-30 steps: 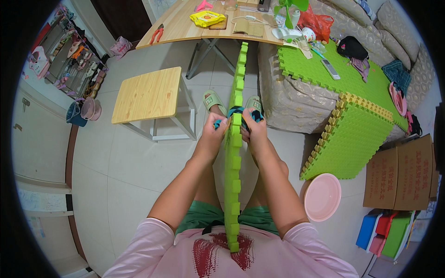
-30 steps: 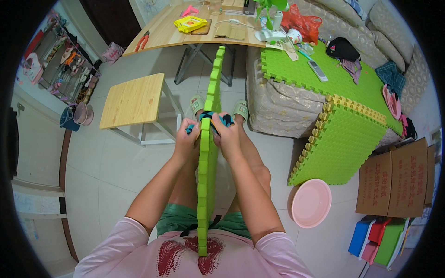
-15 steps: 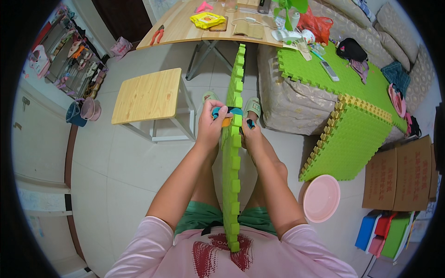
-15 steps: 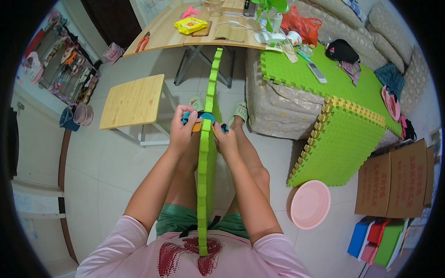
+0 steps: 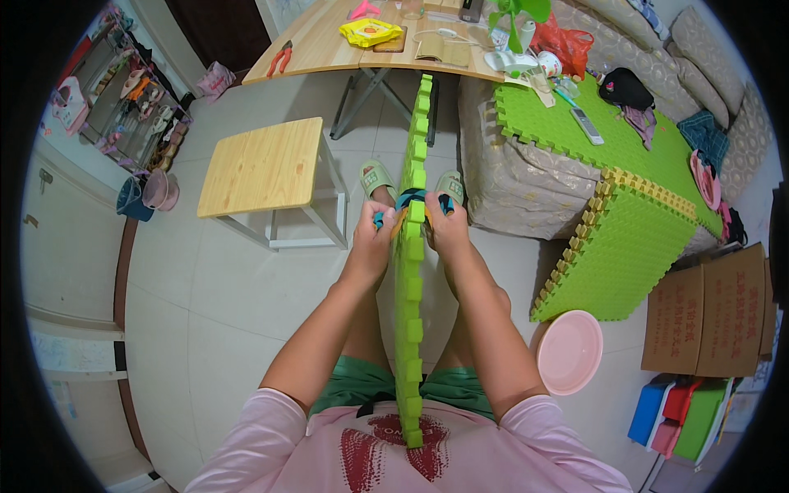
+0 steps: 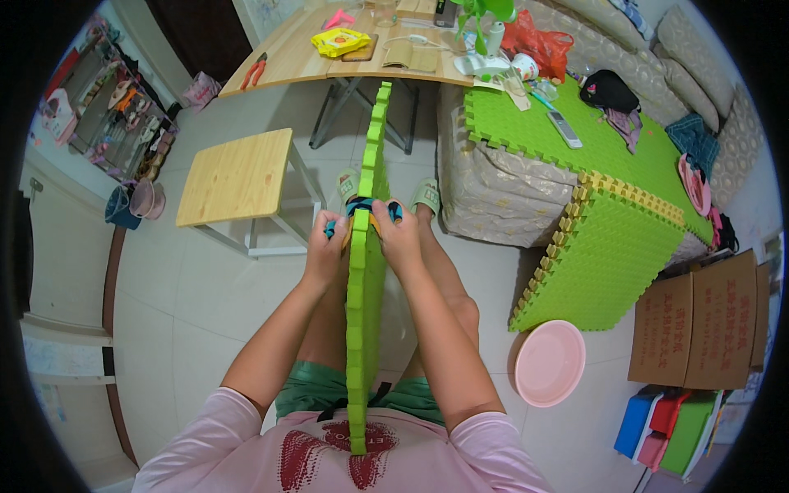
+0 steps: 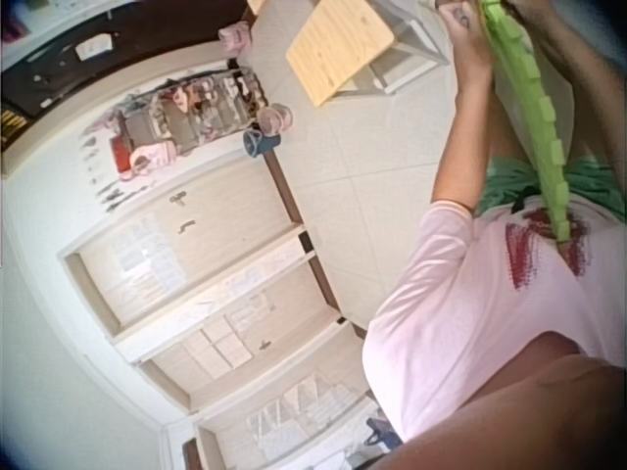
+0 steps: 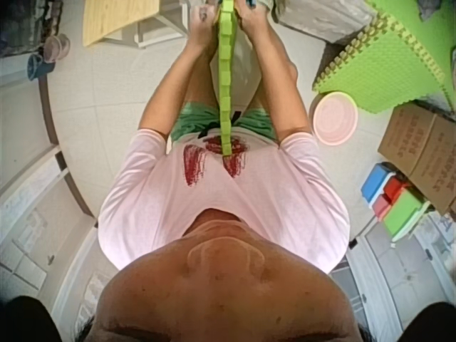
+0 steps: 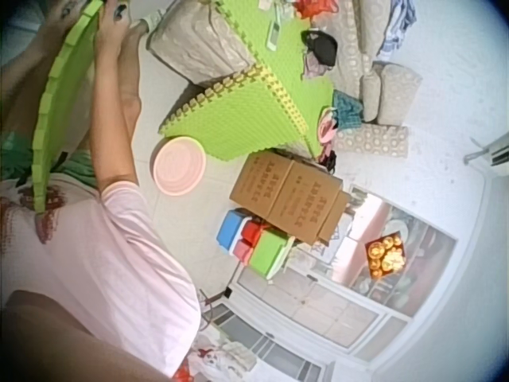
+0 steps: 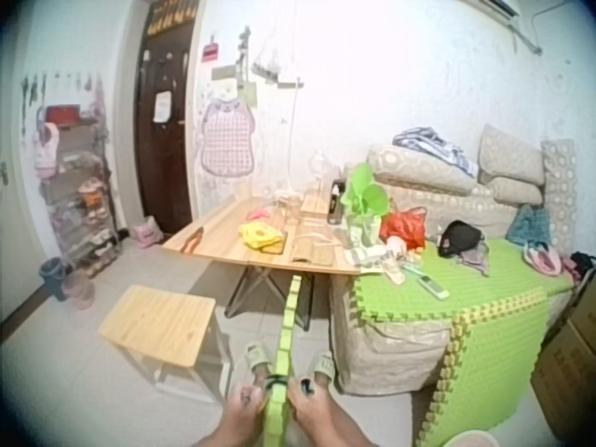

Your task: The person sits on the floor and attaches a patterned fabric strip to the serrated edge of a green foam mat by hand.

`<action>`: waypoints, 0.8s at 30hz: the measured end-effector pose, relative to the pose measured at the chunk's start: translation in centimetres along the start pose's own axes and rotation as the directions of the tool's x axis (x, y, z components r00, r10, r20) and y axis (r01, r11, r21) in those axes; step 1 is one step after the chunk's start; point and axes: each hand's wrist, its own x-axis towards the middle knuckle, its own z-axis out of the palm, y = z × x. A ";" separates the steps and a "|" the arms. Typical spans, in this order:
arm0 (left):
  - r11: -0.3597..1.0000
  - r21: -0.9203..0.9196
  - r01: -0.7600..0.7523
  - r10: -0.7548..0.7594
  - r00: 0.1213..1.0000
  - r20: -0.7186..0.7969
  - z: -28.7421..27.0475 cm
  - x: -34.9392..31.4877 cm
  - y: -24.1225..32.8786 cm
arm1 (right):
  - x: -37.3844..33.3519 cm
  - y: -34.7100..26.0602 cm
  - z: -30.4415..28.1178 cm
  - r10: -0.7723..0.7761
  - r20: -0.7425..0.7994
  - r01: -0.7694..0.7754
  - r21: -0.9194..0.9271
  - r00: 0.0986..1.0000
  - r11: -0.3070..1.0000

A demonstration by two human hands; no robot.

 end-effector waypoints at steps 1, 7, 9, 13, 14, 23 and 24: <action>0.992 -0.005 -0.126 0.126 0.990 -0.068 0.0 0.2 0.6 | -0.2 0.8 -0.2 0.004 0.002 -0.004 0.000 1.000 1.000; 0.953 -0.276 -0.126 0.129 0.992 -0.007 0.1 1.4 5.0 | -2.5 3.3 -1.6 0.153 -0.058 -0.163 -0.257 0.986 0.953; 0.964 -0.245 -0.107 0.108 0.994 -0.010 0.5 1.1 6.5 | -2.8 3.7 -1.8 0.140 -0.077 -0.155 -0.255 0.987 0.954; 0.982 -0.116 -0.147 0.138 0.987 -0.079 0.2 1.1 4.0 | -2.3 1.5 -0.2 0.049 -0.142 -0.081 -0.233 0.989 0.969; 0.983 -0.113 -0.145 0.136 0.987 -0.084 0.2 0.9 3.1 | -2.2 0.4 0.5 0.053 -0.137 -0.084 -0.231 0.989 0.969; 0.999 0.044 0.003 0.001 0.996 -0.086 0.2 -0.1 0.8 | -0.6 -0.2 0.9 0.023 -0.071 -0.034 -0.167 0.997 0.985; 0.999 0.034 -0.023 0.026 0.997 -0.076 0.2 0.1 1.7 | -0.9 0.4 0.5 0.024 -0.077 -0.037 -0.169 0.997 0.985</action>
